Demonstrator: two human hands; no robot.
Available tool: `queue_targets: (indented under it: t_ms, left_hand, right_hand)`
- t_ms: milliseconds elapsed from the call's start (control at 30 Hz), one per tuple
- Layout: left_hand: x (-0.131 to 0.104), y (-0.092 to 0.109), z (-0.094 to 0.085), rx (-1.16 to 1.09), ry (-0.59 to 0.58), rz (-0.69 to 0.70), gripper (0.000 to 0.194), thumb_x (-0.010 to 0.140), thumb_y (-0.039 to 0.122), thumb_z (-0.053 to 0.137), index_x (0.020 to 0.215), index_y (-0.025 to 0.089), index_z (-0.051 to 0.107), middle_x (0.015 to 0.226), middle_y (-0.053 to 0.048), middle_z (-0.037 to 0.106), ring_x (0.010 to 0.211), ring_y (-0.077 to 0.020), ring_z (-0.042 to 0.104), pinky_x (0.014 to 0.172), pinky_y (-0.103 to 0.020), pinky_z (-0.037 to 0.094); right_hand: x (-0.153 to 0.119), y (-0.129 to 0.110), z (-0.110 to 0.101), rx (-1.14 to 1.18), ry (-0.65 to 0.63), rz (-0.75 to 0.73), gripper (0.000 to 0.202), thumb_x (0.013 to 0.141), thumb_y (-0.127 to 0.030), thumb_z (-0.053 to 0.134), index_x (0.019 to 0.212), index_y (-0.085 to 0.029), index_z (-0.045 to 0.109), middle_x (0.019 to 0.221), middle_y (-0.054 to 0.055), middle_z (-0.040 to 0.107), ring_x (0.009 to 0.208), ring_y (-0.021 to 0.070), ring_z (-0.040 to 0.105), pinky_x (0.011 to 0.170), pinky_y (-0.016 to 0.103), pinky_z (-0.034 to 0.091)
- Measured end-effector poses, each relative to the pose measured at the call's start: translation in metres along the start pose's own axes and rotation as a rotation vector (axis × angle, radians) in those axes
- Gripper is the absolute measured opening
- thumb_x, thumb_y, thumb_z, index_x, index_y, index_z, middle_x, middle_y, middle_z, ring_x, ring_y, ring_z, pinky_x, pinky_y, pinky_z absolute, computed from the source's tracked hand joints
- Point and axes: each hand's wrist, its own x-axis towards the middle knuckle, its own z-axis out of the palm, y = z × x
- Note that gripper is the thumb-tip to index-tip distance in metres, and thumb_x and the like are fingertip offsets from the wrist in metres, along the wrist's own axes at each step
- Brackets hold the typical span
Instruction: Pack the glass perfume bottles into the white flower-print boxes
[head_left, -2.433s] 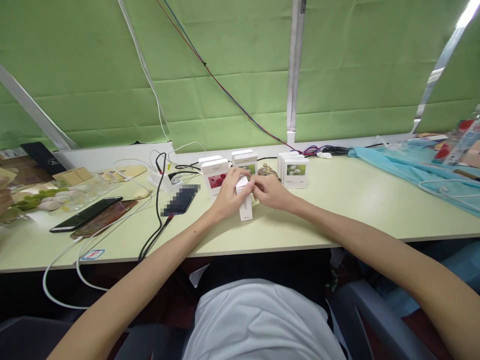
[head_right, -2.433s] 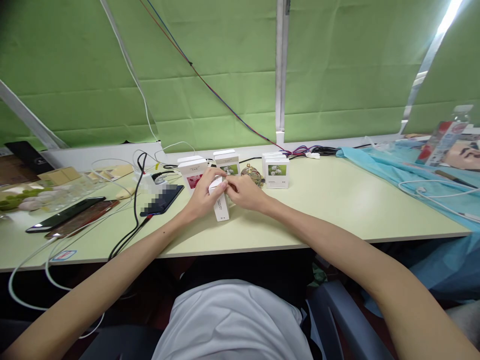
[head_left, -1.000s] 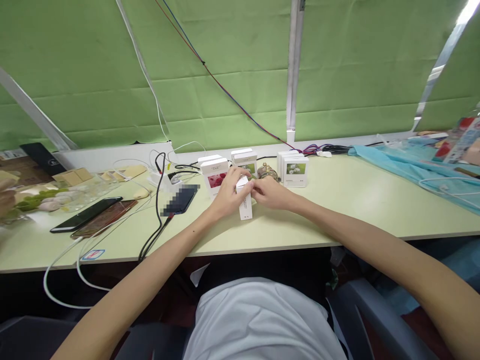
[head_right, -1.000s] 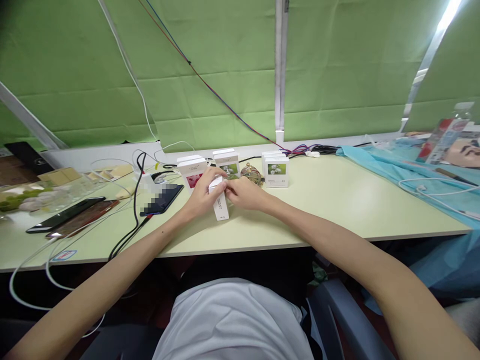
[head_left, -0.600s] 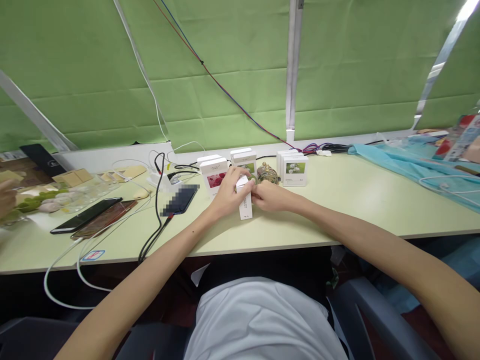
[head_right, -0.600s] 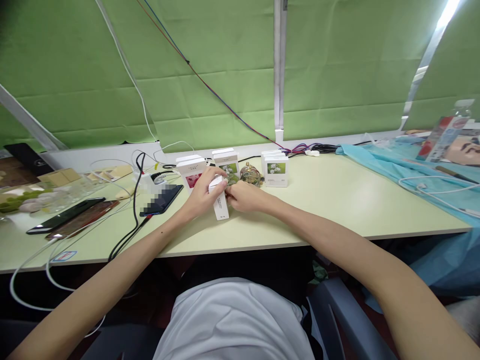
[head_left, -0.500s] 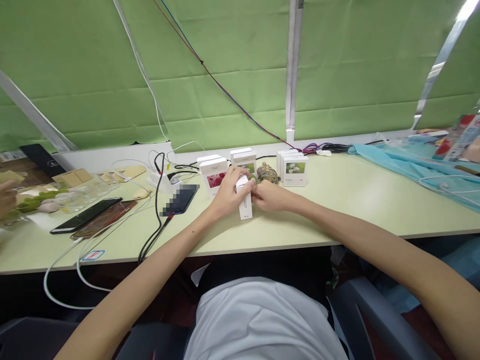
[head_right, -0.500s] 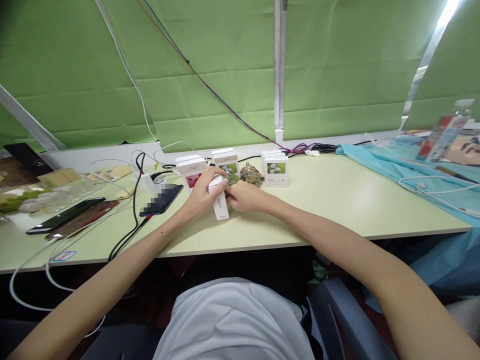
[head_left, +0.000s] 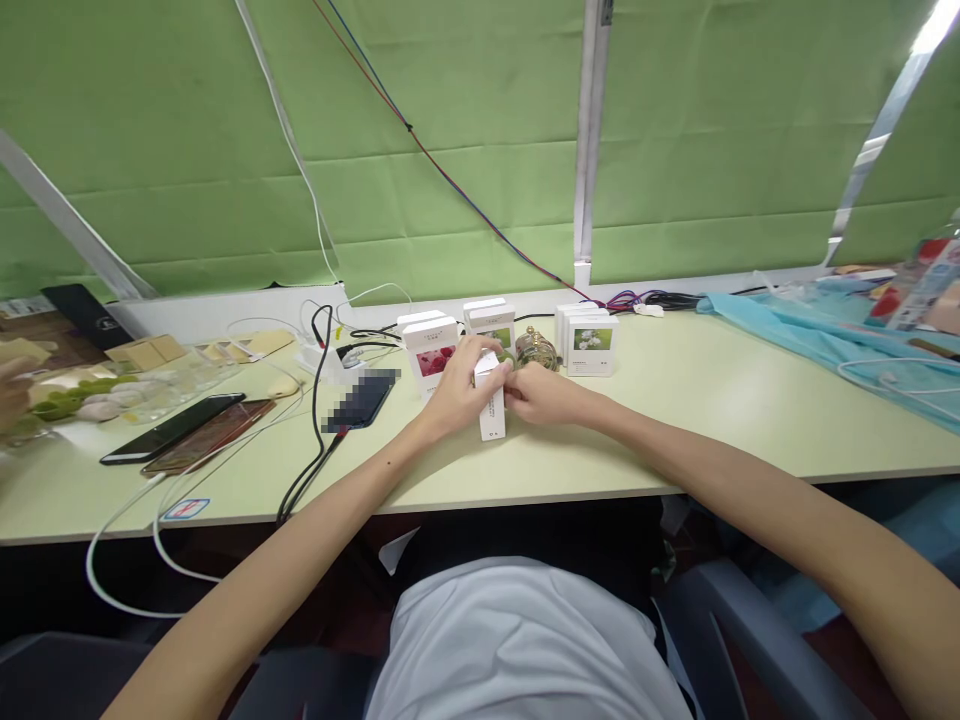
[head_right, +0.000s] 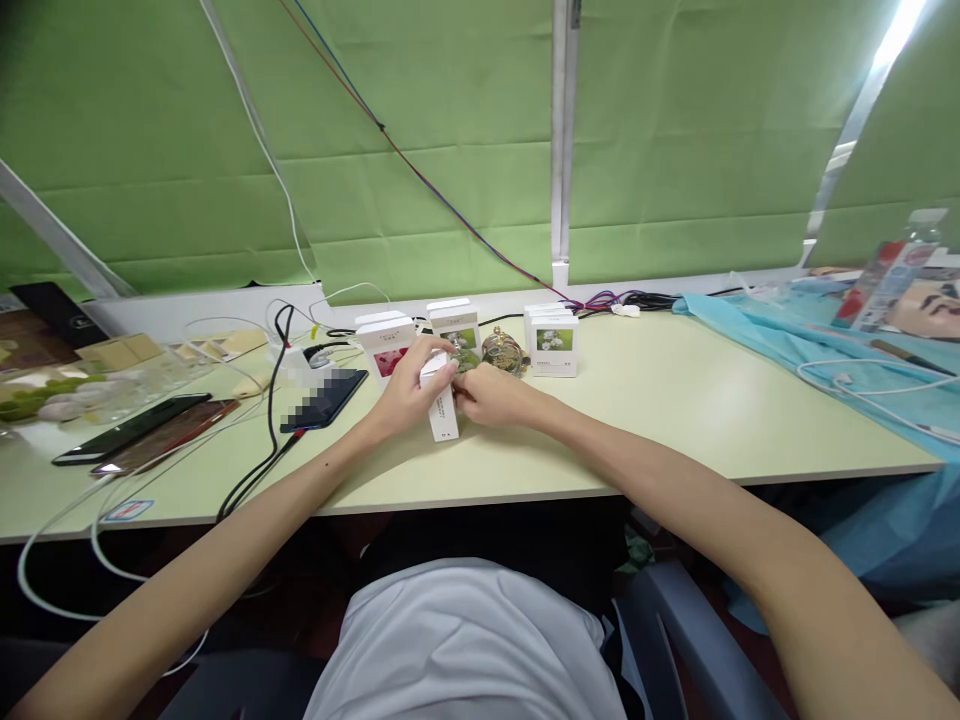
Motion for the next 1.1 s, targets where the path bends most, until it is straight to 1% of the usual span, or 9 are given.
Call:
queue_targets:
  t_ms: [200, 367, 500, 600, 700, 800, 900, 1000, 1100]
  left_hand:
    - [0.0005, -0.0013, 0.0006, -0.012, 0.001, -0.014, 0.023, 0.098, 0.043, 0.050, 0.106, 0.022, 0.054, 0.109, -0.007, 0.064, 0.104, -0.0234, 0.060, 0.094, -0.039, 0.050]
    - [0.0005, 0.0005, -0.0002, -0.010, -0.004, -0.032, 0.023, 0.097, 0.043, 0.051, 0.108, 0.022, 0.053, 0.111, -0.007, 0.064, 0.104, -0.0234, 0.061, 0.095, -0.039, 0.050]
    - [-0.0006, 0.0009, -0.0001, -0.002, 0.006, -0.037, 0.024, 0.098, 0.044, 0.051, 0.109, 0.022, 0.054, 0.112, -0.007, 0.062, 0.106, -0.0229, 0.060, 0.095, -0.039, 0.050]
    - [-0.0021, -0.0002, 0.0005, 0.008, 0.019, -0.046, 0.025, 0.098, 0.044, 0.052, 0.111, 0.023, 0.054, 0.113, -0.008, 0.060, 0.107, -0.0228, 0.058, 0.096, -0.040, 0.050]
    - [-0.0035, -0.0012, 0.0010, 0.009, 0.036, -0.057, 0.026, 0.099, 0.045, 0.052, 0.114, 0.023, 0.054, 0.115, -0.008, 0.059, 0.109, -0.0231, 0.058, 0.096, -0.041, 0.051]
    - [-0.0043, -0.0005, 0.0009, -0.001, 0.046, -0.057, 0.029, 0.099, 0.046, 0.052, 0.118, 0.024, 0.054, 0.119, -0.009, 0.058, 0.112, -0.0234, 0.057, 0.100, -0.042, 0.049]
    - [-0.0048, 0.0008, 0.0004, -0.002, 0.050, -0.051, 0.030, 0.100, 0.047, 0.052, 0.118, 0.023, 0.054, 0.119, -0.009, 0.058, 0.114, -0.0237, 0.057, 0.102, -0.043, 0.048]
    - [-0.0054, 0.0007, 0.0002, 0.005, 0.066, -0.054, 0.030, 0.100, 0.047, 0.051, 0.117, 0.023, 0.053, 0.118, -0.010, 0.057, 0.114, -0.0241, 0.056, 0.103, -0.044, 0.048]
    - [-0.0061, -0.0009, 0.0005, 0.012, 0.078, -0.066, 0.033, 0.099, 0.049, 0.051, 0.119, 0.023, 0.051, 0.119, -0.010, 0.055, 0.114, -0.0245, 0.056, 0.104, -0.045, 0.048]
  right_hand:
    - [0.0016, 0.0035, 0.0028, 0.072, 0.051, 0.010, 0.021, 0.086, -0.014, 0.049, 0.065, -0.017, 0.052, 0.058, 0.000, 0.056, 0.052, 0.0116, 0.041, 0.057, 0.028, 0.030]
    - [0.0022, 0.0046, 0.0033, 0.170, 0.115, 0.053, 0.003, 0.078, -0.017, 0.057, 0.080, -0.016, 0.059, 0.073, 0.002, 0.066, 0.062, 0.0145, 0.055, 0.062, 0.027, 0.037]
    - [0.0031, 0.0061, 0.0026, 0.232, 0.168, 0.042, 0.019, 0.075, -0.020, 0.060, 0.094, -0.016, 0.058, 0.093, 0.007, 0.070, 0.071, 0.0174, 0.061, 0.066, 0.028, 0.043]
    - [0.0031, 0.0050, 0.0013, 0.304, 0.171, 0.064, 0.033, 0.073, -0.021, 0.062, 0.105, -0.016, 0.054, 0.109, 0.010, 0.067, 0.073, 0.0178, 0.063, 0.069, 0.031, 0.048]
    - [0.0024, 0.0029, -0.0001, 0.461, 0.149, 0.140, 0.053, 0.072, -0.018, 0.063, 0.122, -0.016, 0.048, 0.122, 0.013, 0.062, 0.077, 0.0180, 0.066, 0.069, 0.032, 0.052]
    - [0.0018, 0.0014, -0.0017, 0.656, 0.094, 0.175, 0.073, 0.071, -0.016, 0.063, 0.140, -0.020, 0.038, 0.136, 0.015, 0.055, 0.079, 0.0164, 0.066, 0.063, 0.030, 0.054]
    - [0.0021, 0.0010, -0.0032, 0.794, 0.042, 0.173, 0.082, 0.072, -0.015, 0.064, 0.147, -0.025, 0.035, 0.147, 0.015, 0.047, 0.078, 0.0133, 0.064, 0.061, 0.027, 0.055]
    - [0.0023, 0.0008, -0.0042, 0.889, 0.006, 0.170, 0.086, 0.073, -0.017, 0.068, 0.151, -0.028, 0.033, 0.153, 0.015, 0.041, 0.081, 0.0123, 0.063, 0.062, 0.028, 0.058]
    - [0.0013, -0.0012, -0.0052, 0.908, -0.013, 0.171, 0.090, 0.076, -0.024, 0.075, 0.154, -0.027, 0.029, 0.152, 0.016, 0.041, 0.084, 0.0135, 0.063, 0.064, 0.029, 0.060]
